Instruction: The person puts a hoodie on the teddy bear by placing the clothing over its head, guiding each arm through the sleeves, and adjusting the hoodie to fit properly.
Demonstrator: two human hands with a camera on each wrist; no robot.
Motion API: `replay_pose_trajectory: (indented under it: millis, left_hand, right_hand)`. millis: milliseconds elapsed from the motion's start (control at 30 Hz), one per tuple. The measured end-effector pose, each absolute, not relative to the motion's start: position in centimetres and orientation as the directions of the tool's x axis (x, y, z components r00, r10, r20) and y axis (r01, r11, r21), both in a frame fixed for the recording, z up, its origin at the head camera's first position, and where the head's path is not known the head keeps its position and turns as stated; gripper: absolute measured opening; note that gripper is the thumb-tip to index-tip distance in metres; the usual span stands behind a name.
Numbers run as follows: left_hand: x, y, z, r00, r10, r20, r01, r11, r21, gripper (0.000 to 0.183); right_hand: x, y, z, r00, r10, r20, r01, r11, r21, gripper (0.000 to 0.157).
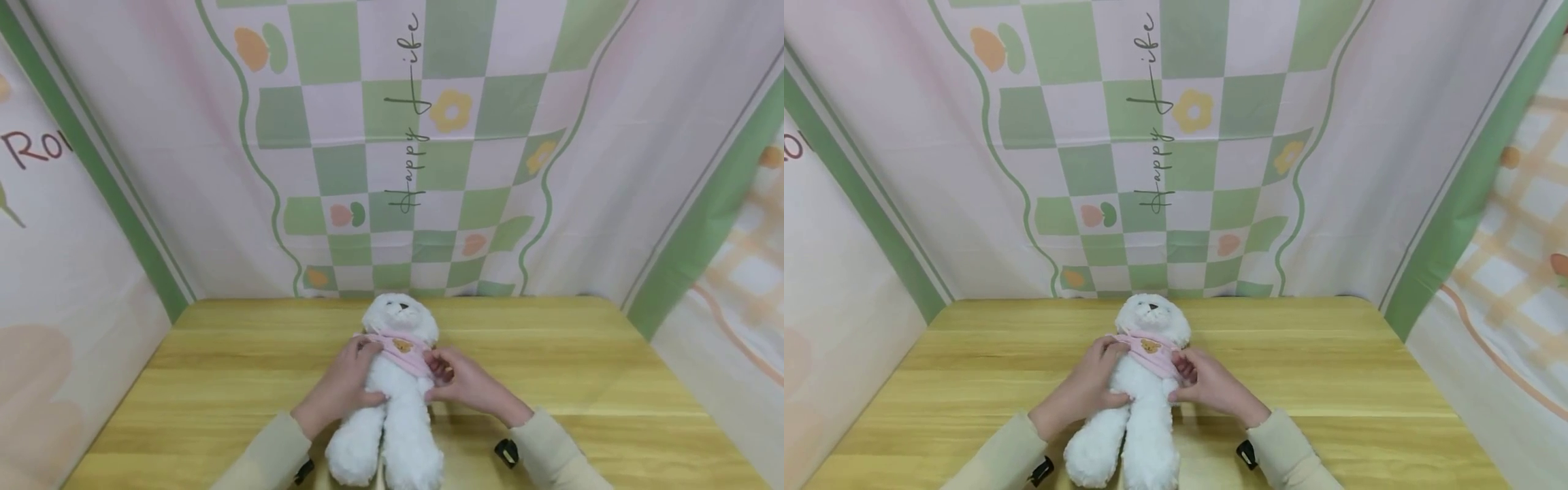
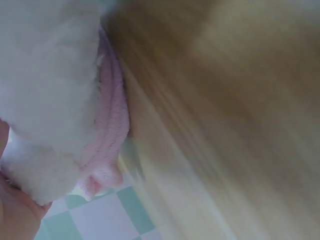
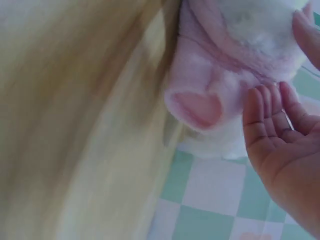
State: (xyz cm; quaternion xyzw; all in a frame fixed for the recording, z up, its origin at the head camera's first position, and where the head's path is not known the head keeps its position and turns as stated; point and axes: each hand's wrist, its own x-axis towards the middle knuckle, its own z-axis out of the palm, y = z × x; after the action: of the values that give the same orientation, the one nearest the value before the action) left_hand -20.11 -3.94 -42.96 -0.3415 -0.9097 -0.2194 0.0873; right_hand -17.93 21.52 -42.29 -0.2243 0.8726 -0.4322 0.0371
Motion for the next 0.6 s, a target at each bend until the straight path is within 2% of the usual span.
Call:
replay_pose_trajectory:
  millis: [100,200,267,400,600]
  left_hand:
    - [-19.8,-4.0,-43.0,-0.772,0.557,0.308,0.636,0.675,0.374,0.077]
    - [-19.7,-4.0,-43.0,-0.783,0.548,0.293,0.622,0.687,0.376,0.079]
    - [-19.7,-3.9,-42.9,-0.784,0.548,0.29,0.62,0.689,0.375,0.082]
    - [-19.7,-3.9,-43.0,-0.788,0.547,0.284,0.616,0.685,0.389,0.085]
    - [-19.6,-4.2,-43.2,-0.802,0.531,0.275,0.596,0.677,0.432,0.093]
  right_hand:
    - [-18.2,21.1,-42.7,-0.907,-0.397,0.141,-0.357,0.546,-0.758,0.047]
    - [-18.2,20.7,-43.2,-0.901,-0.381,0.209,-0.405,0.565,-0.719,0.027]
    - [-18.1,20.3,-43.4,-0.897,-0.365,0.251,-0.429,0.572,-0.699,0.018]
    - [-17.9,19.8,-43.6,-0.908,-0.317,0.274,-0.416,0.603,-0.68,0.019]
    - [-17.9,19.1,-43.4,-0.945,-0.187,0.269,-0.322,0.681,-0.658,0.024]
